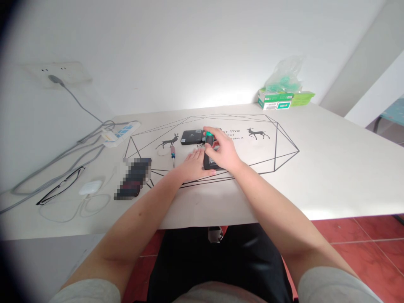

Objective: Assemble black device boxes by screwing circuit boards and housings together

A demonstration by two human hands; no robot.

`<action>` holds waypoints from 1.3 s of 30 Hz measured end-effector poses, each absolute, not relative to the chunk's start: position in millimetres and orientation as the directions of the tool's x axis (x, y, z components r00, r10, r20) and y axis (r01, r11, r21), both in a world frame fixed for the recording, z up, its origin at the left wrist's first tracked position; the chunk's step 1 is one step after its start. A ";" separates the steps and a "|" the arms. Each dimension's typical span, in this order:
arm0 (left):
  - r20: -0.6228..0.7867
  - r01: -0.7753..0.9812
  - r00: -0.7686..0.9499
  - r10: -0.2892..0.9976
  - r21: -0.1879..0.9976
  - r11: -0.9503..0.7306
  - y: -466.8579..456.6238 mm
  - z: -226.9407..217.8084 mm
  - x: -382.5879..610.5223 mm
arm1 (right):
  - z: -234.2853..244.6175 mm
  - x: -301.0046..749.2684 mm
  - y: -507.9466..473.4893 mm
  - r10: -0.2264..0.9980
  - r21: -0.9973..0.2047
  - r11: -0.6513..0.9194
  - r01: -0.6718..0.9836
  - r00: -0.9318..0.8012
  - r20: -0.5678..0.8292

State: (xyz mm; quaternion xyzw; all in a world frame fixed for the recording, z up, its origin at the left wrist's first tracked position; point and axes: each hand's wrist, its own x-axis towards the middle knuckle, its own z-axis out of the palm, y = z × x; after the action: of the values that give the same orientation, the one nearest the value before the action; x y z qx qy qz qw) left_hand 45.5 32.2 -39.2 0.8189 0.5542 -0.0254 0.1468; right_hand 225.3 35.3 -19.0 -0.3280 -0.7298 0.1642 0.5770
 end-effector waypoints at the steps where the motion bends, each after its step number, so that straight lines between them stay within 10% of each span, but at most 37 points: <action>1: -0.203 0.916 0.382 0.902 0.210 -0.341 32.4 -39.3 45.6 | -18.8 225.5 35.2 0.668 -0.616 0.732 0.291 -0.124 0.734; 39: -0.194 0.912 0.378 0.905 0.245 -0.328 32.9 -41.9 45.4 | -22.0 221.1 35.7 0.698 -0.673 0.714 0.196 -0.123 0.705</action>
State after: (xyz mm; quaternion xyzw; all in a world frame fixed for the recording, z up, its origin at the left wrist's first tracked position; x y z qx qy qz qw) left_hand 45.4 32.9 -41.9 0.8148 0.5577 -0.0110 0.1581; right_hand 221.1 35.7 -22.0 -0.3113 -0.7179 0.2150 0.5844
